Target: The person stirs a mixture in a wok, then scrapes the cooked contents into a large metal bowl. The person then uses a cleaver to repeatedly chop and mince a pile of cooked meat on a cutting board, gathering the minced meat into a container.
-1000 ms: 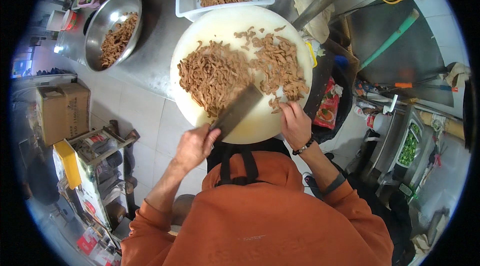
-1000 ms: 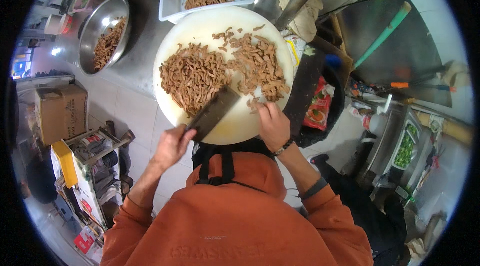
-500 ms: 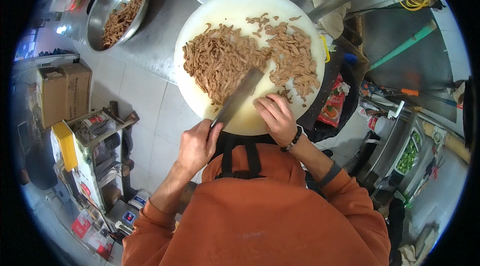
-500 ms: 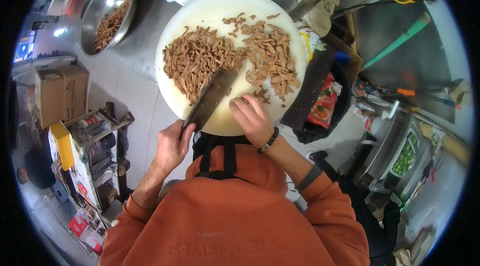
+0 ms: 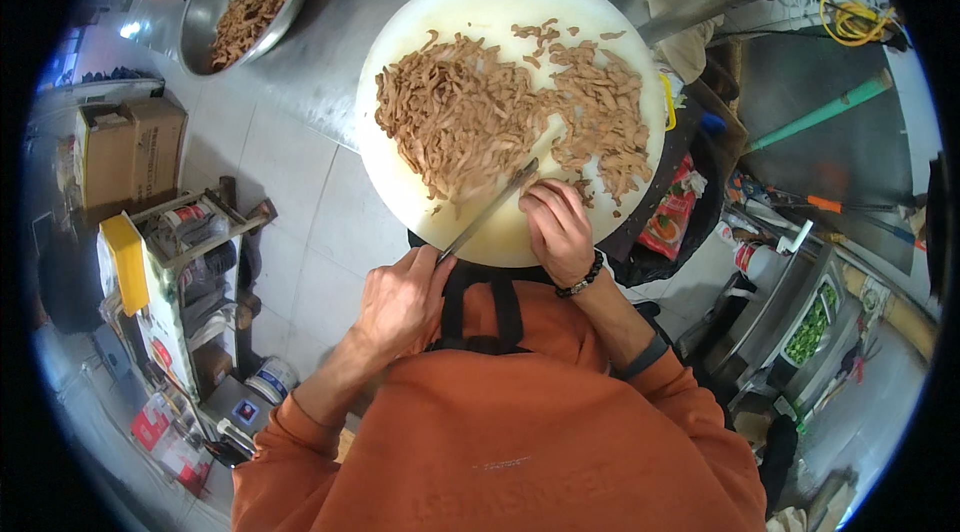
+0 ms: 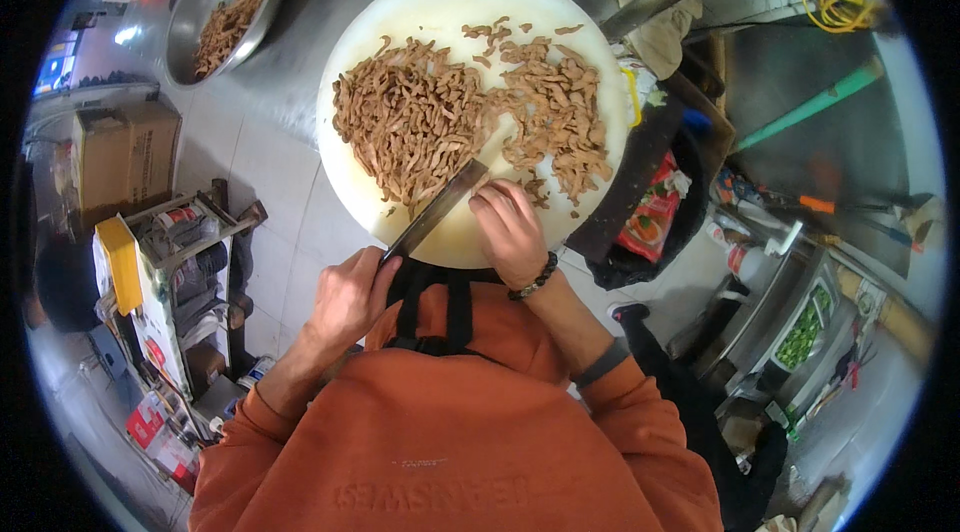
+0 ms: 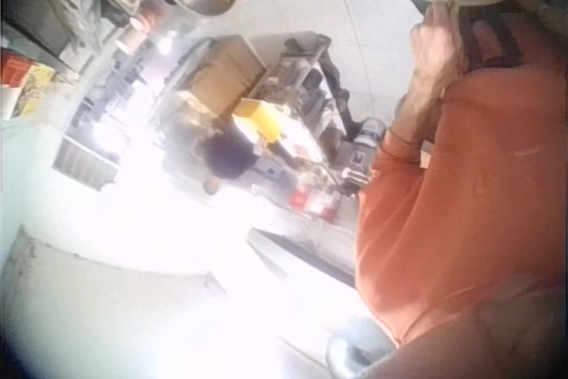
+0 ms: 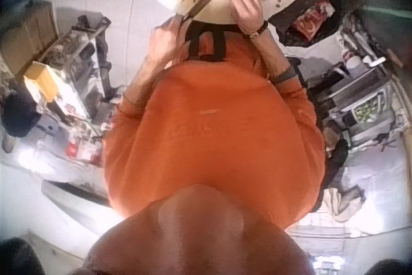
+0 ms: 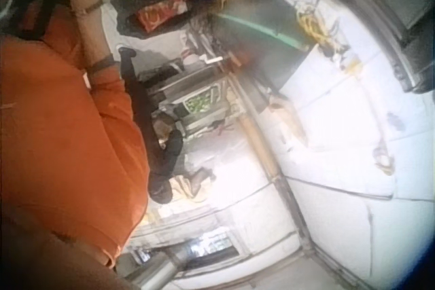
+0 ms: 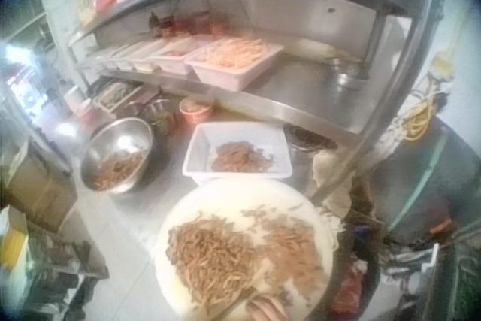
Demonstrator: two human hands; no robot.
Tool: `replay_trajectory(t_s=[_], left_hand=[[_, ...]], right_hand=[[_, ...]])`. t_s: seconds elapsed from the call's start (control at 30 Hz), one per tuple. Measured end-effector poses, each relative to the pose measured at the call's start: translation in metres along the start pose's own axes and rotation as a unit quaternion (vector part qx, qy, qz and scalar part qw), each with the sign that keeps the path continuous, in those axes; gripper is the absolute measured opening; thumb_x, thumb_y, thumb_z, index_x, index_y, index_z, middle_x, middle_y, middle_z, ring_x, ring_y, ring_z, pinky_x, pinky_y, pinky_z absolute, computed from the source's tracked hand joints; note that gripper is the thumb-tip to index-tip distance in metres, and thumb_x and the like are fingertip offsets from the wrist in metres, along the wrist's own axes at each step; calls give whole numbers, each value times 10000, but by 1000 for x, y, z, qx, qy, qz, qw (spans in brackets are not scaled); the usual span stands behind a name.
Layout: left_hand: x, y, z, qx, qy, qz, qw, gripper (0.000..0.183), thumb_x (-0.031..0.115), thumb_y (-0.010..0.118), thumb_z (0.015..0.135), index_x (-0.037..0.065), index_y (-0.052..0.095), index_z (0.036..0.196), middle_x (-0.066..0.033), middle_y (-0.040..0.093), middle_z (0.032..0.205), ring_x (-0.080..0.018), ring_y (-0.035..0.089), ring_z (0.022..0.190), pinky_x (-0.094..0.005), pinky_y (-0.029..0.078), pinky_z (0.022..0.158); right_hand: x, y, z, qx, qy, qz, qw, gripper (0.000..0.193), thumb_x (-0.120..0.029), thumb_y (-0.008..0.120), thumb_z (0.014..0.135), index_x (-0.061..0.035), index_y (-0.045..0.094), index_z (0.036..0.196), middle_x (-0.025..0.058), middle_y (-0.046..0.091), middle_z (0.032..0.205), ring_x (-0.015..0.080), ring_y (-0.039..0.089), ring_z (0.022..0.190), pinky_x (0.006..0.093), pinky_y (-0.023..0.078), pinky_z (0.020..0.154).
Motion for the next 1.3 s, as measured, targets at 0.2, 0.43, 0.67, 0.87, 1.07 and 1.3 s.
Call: replay_trajectory(t_s=[0.2,0.43,0.67,0.87,1.07,1.3], left_hand=[[14,-3,-7,9,-36,-22,999,214,173,709,1041,32,591,931,-167,681,759,-402,670,584,-471,531,490],[15,1,-17,-14,-52,-23,998,238,171,704,1044,37,569,902,-183,680,734,-418,669,587,-492,528,492],[15,30,18,22,-46,-72,996,273,157,695,1056,13,548,877,-218,658,710,-456,649,577,-501,509,494],[9,10,13,48,-66,-97,992,303,159,683,1073,-4,559,850,-233,638,679,-461,644,598,-494,489,526],[4,13,12,-31,-22,-112,993,345,216,700,1074,-6,571,842,-237,598,641,-471,629,596,-510,482,536],[-12,22,26,37,-105,-165,980,400,226,693,1086,-15,555,799,-231,557,594,-417,567,495,-463,453,490]], right_hand=[[6,4,-1,-14,-5,-16,1000,254,23,710,795,3,705,1048,145,695,1120,373,678,1080,462,574,915],[8,7,-1,-21,-15,-25,999,242,-18,743,797,-1,715,1036,148,705,1112,363,684,1079,456,569,900],[7,2,0,-22,-15,-1,1000,232,8,746,808,30,705,1035,169,699,1116,380,675,1102,457,566,951],[-1,-27,10,-3,10,5,1000,196,42,710,829,54,713,1025,182,699,1120,376,684,1094,461,577,965],[44,-82,23,84,127,-156,976,264,80,680,843,17,712,1098,183,724,1160,398,665,1035,461,547,927],[46,-94,31,2,104,-144,984,255,41,681,869,6,713,1119,146,696,1133,378,648,1029,458,555,910]])
Point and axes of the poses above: each hand's wrist, its own z-axis towards the middle knuckle, its own y-axis out of the palm, x = y × z, the point moved 1 cm from there along z, towards the middle knuckle
